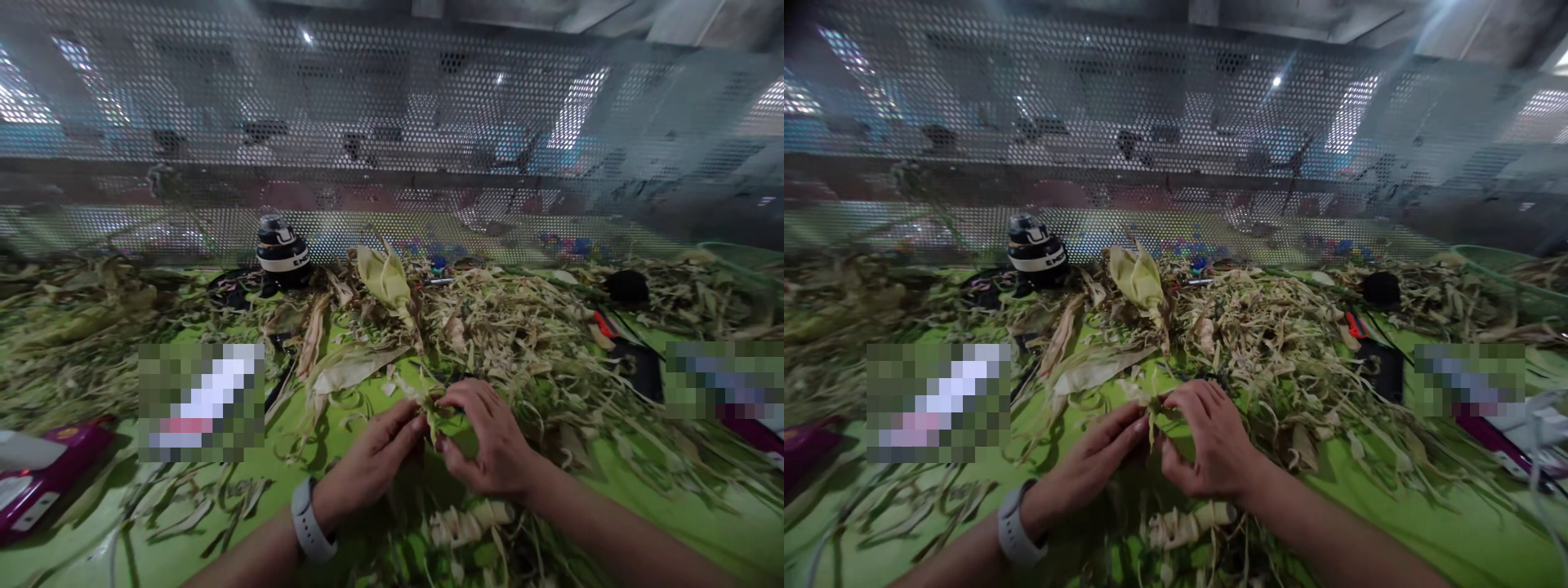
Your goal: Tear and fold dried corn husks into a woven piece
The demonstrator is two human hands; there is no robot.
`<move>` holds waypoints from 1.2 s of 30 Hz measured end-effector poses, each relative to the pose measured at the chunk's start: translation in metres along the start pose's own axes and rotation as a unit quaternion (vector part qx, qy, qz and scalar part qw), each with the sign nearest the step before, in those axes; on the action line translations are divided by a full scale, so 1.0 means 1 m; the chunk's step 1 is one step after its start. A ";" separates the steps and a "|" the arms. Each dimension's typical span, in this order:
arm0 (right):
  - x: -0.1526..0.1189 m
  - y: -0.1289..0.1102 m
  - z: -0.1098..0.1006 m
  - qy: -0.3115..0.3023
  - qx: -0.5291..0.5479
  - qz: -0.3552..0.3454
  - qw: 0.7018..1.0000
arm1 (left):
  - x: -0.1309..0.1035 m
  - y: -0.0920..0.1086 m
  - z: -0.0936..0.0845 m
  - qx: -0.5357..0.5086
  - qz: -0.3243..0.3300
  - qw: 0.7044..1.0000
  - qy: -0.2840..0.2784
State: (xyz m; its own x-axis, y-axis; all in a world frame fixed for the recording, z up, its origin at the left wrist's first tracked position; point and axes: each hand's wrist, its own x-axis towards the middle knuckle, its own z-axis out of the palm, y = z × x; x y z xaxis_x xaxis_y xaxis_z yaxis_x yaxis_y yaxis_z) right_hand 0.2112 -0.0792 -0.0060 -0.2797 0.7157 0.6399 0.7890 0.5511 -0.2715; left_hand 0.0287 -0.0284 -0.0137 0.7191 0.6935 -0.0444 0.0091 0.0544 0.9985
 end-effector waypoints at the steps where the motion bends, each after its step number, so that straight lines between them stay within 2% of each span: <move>1: 0.000 -0.001 0.000 0.008 -0.005 -0.003 1.000 | 0.001 -0.003 0.001 -0.001 0.001 1.000 -0.002; 6: 0.002 -0.002 0.003 0.022 -0.062 -0.028 0.997 | 0.003 -0.014 0.004 0.014 0.016 1.000 0.018; 9: 0.004 0.000 0.005 0.020 -0.093 -0.048 0.994 | 0.002 -0.010 0.006 -0.004 -0.002 1.000 -0.006; 11: 0.004 0.001 0.004 0.017 -0.068 -0.035 0.997 | 0.001 -0.005 0.006 0.004 -0.005 1.000 -0.017; 14: 0.005 0.002 0.002 0.011 0.060 0.093 0.994 | 0.000 0.002 0.004 0.045 0.000 0.998 -0.034; 17: 0.007 0.003 -0.002 -0.027 0.187 0.232 0.954 | -0.002 0.005 0.002 0.039 -0.008 0.998 -0.053; 19: 0.008 0.002 -0.004 -0.059 0.242 0.264 0.932 | -0.002 0.004 0.001 -0.016 -0.037 0.997 -0.067; 22: 0.009 0.000 -0.006 -0.088 0.278 0.243 0.925 | -0.002 0.003 0.002 -0.083 -0.071 0.991 -0.072; 27: 0.009 -0.004 -0.011 -0.102 0.264 0.173 0.943 | 0.000 -0.001 0.002 -0.093 -0.066 0.993 -0.005; 30: 0.007 -0.005 -0.009 -0.144 0.226 0.152 0.951 | 0.000 -0.001 0.001 -0.130 -0.059 0.990 0.009; 33: 0.003 -0.007 -0.001 -0.210 0.267 0.183 0.923 | 0.000 0.002 0.001 -0.140 -0.032 0.990 -0.014; 36: 0.000 -0.008 0.002 -0.242 0.366 0.248 0.864 | 0.000 0.005 -0.002 -0.125 -0.020 0.992 0.015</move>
State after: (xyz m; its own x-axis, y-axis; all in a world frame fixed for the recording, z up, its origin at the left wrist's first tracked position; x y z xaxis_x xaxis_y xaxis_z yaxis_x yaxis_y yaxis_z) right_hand 0.2037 -0.0832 -0.0053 -0.3421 0.9396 -0.0139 0.3698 0.1210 -0.9212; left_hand 0.0280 -0.0267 -0.0084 0.6998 0.7089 -0.0878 -0.1381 0.2548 0.9571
